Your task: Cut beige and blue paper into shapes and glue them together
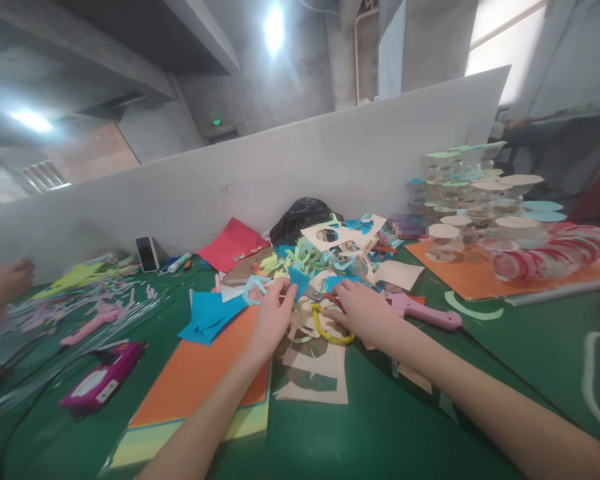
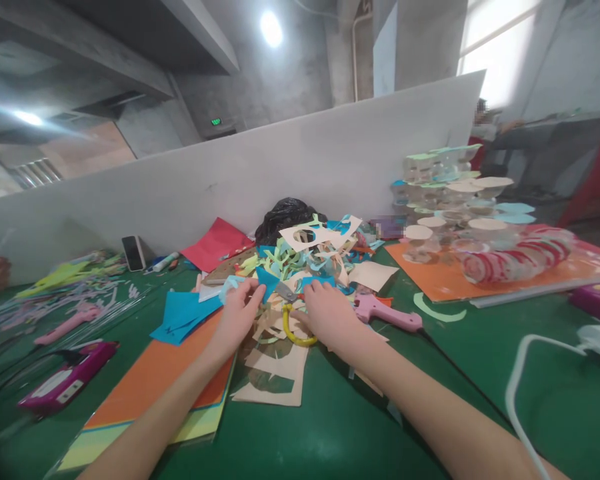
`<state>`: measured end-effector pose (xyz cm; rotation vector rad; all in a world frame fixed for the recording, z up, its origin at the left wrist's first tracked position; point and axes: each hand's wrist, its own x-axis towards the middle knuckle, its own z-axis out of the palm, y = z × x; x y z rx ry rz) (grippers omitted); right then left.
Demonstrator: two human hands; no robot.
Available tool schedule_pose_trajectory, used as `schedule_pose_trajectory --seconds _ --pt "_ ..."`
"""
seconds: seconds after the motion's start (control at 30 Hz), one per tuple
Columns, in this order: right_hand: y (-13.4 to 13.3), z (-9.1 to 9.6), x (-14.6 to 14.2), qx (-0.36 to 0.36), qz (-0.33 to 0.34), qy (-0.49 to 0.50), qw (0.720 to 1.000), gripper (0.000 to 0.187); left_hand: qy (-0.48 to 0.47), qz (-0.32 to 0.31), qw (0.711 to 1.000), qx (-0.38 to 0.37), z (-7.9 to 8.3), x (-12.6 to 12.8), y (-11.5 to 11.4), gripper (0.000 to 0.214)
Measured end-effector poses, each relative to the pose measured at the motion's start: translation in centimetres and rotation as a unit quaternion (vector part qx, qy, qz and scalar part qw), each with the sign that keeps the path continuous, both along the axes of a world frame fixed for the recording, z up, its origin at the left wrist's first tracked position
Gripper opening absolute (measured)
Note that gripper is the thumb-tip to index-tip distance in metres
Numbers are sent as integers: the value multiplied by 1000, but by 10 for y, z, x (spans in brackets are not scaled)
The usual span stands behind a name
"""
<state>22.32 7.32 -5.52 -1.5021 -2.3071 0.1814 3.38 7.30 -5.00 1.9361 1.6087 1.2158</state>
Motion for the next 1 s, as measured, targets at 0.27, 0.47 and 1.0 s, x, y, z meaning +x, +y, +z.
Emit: schedule_pose_trajectory --seconds 0.27,0.47,1.0 --pt "-8 -1 -15 -33 -52 -106 992 35 36 19 999 36 -8 -10 11 22" --pt "-14 14 -13 -17 -57 -92 994 35 -14 38 997 69 -6 -7 7 20" --pt "-1 20 9 -309 46 284 906 47 -217 103 957 160 6 -13 4 25"
